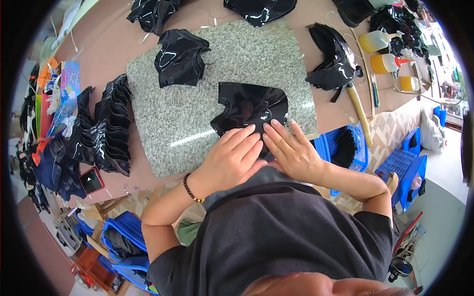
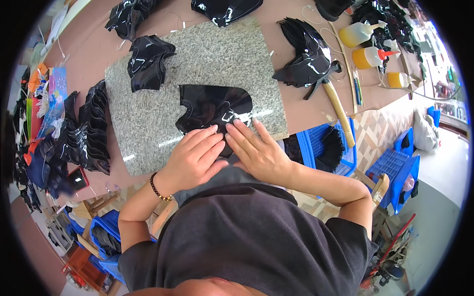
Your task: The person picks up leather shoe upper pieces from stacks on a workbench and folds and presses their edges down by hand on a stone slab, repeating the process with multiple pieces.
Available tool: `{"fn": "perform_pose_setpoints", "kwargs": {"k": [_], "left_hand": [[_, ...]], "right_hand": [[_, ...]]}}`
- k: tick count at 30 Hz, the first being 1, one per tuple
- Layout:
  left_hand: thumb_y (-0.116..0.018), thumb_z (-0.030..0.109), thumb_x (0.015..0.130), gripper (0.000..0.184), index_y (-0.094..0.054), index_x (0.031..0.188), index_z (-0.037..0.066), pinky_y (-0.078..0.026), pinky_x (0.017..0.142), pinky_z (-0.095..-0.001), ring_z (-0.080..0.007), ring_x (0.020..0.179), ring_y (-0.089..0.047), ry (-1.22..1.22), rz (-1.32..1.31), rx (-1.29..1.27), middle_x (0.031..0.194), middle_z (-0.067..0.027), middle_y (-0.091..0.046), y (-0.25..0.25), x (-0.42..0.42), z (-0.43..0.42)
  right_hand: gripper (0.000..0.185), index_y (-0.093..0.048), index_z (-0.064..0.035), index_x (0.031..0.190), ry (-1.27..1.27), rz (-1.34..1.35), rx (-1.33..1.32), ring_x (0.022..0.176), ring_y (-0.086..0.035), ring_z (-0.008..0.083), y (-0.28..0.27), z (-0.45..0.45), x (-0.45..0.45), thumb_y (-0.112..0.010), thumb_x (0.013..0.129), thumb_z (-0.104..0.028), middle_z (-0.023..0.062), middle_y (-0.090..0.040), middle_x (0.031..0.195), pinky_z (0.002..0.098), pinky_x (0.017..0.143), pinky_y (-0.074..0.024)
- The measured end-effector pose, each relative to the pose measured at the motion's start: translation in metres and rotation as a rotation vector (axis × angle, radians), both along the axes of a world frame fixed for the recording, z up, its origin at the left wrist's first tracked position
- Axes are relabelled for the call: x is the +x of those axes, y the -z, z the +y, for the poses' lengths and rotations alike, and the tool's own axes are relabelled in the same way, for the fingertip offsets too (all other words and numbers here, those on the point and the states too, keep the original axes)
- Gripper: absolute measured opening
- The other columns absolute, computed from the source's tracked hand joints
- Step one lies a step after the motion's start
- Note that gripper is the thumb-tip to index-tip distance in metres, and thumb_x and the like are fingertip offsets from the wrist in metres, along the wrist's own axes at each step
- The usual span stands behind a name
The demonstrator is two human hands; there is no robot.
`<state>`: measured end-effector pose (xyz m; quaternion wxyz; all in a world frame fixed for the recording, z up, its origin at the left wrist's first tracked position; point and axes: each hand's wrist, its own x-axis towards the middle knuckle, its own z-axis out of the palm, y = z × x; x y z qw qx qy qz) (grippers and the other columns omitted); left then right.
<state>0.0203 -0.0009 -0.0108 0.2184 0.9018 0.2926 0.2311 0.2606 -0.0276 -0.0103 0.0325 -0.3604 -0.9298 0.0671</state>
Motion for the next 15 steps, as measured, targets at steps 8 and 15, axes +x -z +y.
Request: {"fn": "perform_pose_setpoints", "kwargs": {"k": [8,15], "left_hand": [[-0.079,0.018,0.078,0.042,-0.065,0.115,0.001,-0.047,0.087,-0.0470,-0.0341,0.092,-0.063,-0.337,-0.061,0.353,0.099,-0.0130,-0.065,-0.046,0.031,0.074],[-0.082,0.018,0.075,0.029,-0.061,0.086,0.001,-0.048,0.067,-0.0416,-0.0290,0.072,-0.065,-0.171,0.000,-0.163,0.075,-0.0126,-0.065,-0.044,0.021,0.096]], "right_hand": [[0.081,-0.052,0.0036,0.140,0.022,0.082,-0.026,0.148,-0.036,0.0349,0.004,0.021,-0.008,-0.075,0.077,-0.043,0.0198,-0.046,0.152,0.0587,0.119,-0.0240],[0.099,-0.027,-0.0005,0.155,0.273,0.875,-0.049,0.151,-0.027,0.0388,0.020,0.027,0.017,-0.084,0.074,-0.001,0.0272,-0.026,0.161,0.0494,0.122,-0.0261]]}}
